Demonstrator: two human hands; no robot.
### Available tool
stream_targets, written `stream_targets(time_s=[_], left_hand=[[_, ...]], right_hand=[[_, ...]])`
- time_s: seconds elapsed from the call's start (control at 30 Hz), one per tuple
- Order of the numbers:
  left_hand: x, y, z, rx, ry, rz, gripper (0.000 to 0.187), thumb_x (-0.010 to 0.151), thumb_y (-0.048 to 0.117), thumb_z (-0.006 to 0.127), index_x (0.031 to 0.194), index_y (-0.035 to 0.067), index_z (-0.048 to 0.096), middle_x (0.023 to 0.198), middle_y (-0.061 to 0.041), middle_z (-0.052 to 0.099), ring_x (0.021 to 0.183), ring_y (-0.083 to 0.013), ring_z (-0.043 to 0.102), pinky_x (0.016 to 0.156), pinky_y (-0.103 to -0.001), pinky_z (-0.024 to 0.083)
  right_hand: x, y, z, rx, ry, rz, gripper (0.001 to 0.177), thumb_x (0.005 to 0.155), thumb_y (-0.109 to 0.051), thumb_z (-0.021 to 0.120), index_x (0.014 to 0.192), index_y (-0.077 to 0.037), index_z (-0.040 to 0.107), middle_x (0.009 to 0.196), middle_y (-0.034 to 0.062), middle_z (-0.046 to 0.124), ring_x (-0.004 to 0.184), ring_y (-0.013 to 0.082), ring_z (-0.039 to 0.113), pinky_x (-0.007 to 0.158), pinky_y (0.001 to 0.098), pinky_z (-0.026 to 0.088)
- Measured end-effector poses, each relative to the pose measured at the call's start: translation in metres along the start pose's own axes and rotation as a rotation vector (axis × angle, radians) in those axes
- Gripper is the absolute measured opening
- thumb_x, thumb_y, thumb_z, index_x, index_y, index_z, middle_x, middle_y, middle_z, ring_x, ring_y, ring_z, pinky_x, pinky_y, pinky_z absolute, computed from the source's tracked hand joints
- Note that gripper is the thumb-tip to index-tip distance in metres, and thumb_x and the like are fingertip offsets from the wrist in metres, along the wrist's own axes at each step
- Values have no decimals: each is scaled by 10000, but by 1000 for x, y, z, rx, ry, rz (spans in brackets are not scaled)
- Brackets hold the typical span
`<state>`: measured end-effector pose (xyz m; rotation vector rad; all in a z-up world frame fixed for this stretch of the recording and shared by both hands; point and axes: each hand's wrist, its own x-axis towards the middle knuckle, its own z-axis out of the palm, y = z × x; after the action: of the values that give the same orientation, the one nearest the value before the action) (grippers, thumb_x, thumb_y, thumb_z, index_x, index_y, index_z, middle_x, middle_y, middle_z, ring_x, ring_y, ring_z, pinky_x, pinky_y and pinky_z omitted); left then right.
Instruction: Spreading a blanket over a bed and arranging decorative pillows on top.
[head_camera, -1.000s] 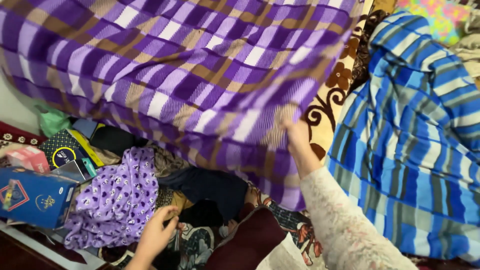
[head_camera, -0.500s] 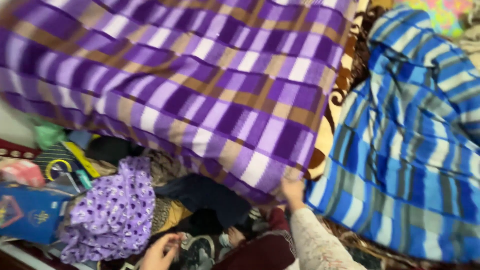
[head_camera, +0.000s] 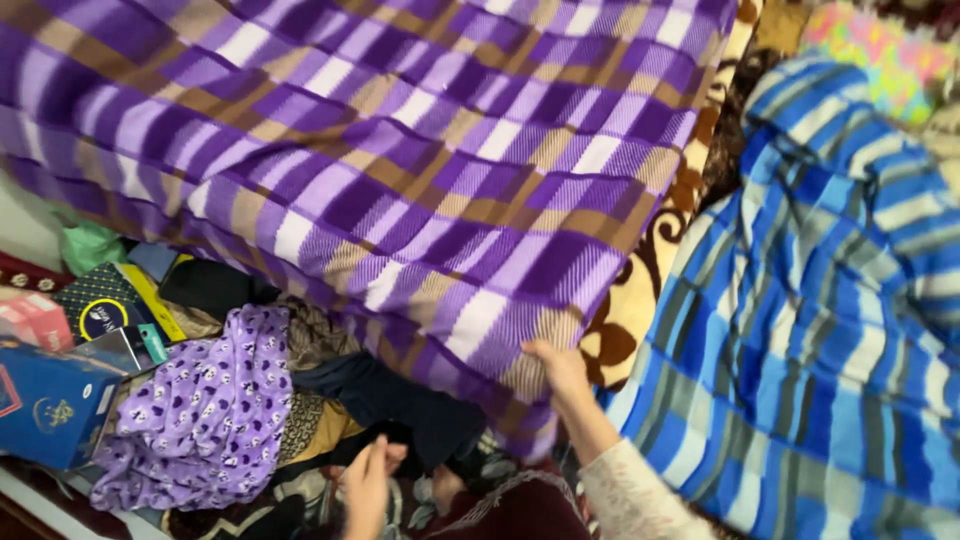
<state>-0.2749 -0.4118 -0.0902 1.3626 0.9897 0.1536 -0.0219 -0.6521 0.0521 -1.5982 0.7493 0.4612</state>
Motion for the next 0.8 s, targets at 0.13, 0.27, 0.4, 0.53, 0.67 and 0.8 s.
stream_targets(time_s=[0.13,0.27,0.4,0.53,0.67,0.8], left_hand=[[26,150,200,-114,-255,-677,1058,773,829,335,1460,60,572,1339,-297,689,1125,-478,710,813,-576,591],[91,277,345,-493,-766,-243,573,1047,541,439,1408,109,546,1438,-141,613,1316,-292,607,1006,-378,557],[106,253,408,518,-1049,276,536,995,444,518,1316,30,634,1303,-231,668,1224,-402,634,1014,-501,533],[113,106,279,1296,-1180,733,509,957,370,576,1247,-30,699,1201,-299,709,1155,-484,653,1021,-593,514],[111,13,110,1227,-1002,90,396,881,456,688,1187,204,703,1205,-33,745,1059,-215,711,935,-348,515],[155,-12,-10,756,-463,-302,312,869,256,794,1155,130,790,897,-81,856,805,-138,747,786,-247,556]], right_hand=[[-1,-176,11,66,-312,-576,237,714,-99,791,940,-94,724,921,19,737,822,152,683,767,323,562],[-25,-335,-19,-113,-282,-961,524,757,-190,802,1242,-19,701,1250,174,702,1182,283,626,1054,487,473],[-19,-318,-83,-146,-463,-1281,515,700,-37,857,1175,45,677,1137,208,721,1066,224,627,1000,481,528],[110,-58,-131,-467,-333,-985,495,762,-184,825,1178,60,715,1154,304,721,1129,524,639,964,640,519],[148,123,-176,-952,-240,-412,581,714,-518,788,1265,-343,734,1236,-30,775,1177,155,712,1008,331,530],[134,120,-168,-688,-69,-4,483,620,-327,904,1078,-182,857,1011,-6,836,919,101,745,880,290,592]])
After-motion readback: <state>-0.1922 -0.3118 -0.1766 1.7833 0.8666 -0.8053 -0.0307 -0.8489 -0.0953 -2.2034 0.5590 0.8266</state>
